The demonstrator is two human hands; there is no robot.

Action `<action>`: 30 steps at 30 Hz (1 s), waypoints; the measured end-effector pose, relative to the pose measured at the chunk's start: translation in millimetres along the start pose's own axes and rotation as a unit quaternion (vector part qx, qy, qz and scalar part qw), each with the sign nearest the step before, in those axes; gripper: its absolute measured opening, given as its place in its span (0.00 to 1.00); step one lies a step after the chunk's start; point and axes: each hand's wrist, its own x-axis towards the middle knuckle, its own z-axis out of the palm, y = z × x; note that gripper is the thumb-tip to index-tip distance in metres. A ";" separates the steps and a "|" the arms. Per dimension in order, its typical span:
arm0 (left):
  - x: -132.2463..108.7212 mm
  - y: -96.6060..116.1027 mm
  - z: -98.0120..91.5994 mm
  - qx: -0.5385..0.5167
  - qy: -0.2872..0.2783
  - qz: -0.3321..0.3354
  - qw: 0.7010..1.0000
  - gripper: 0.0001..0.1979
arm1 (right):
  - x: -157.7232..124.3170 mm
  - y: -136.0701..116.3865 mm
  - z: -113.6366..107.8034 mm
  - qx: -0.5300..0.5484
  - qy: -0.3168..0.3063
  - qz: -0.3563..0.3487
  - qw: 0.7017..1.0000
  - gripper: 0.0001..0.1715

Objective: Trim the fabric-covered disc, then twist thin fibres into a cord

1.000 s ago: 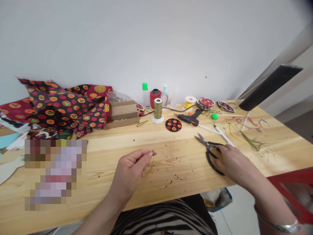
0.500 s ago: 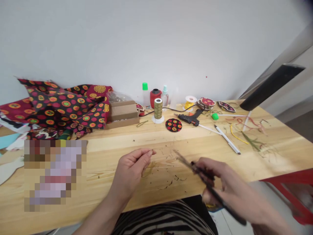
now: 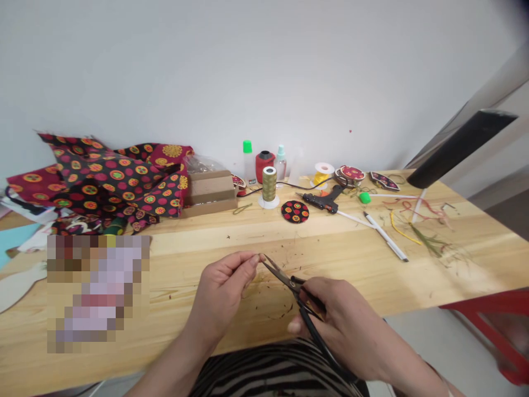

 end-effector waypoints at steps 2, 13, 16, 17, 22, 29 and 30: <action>-0.8 -0.7 1.3 0.021 -0.011 0.011 1.000 0.12 | 1.7 -2.3 0.4 -0.007 0.012 -0.005 1.000 0.21; -4.2 -0.3 5.4 0.056 -0.037 0.020 0.998 0.12 | 7.2 -3.3 2.5 -0.005 0.039 -0.021 0.999 0.21; -4.0 -1.2 5.3 0.053 -0.036 0.019 0.998 0.12 | 7.4 -2.8 2.7 -0.002 0.037 -0.023 0.999 0.21; -3.8 -1.9 5.2 0.051 -0.036 0.020 0.998 0.12 | 7.6 -2.6 2.8 -0.002 0.038 -0.023 0.999 0.22; -2.8 -5.4 5.0 0.047 -0.033 0.015 0.998 0.12 | 8.4 -0.8 3.8 -0.007 0.045 -0.024 0.999 0.21; -3.5 -4.1 5.2 0.057 -0.030 0.018 0.998 0.14 | 9.2 -1.6 1.4 0.005 0.030 -0.014 0.999 0.22; -3.6 -4.2 5.1 0.059 -0.032 0.019 0.998 0.13 | 9.3 -1.8 1.1 0.007 0.029 -0.013 0.999 0.22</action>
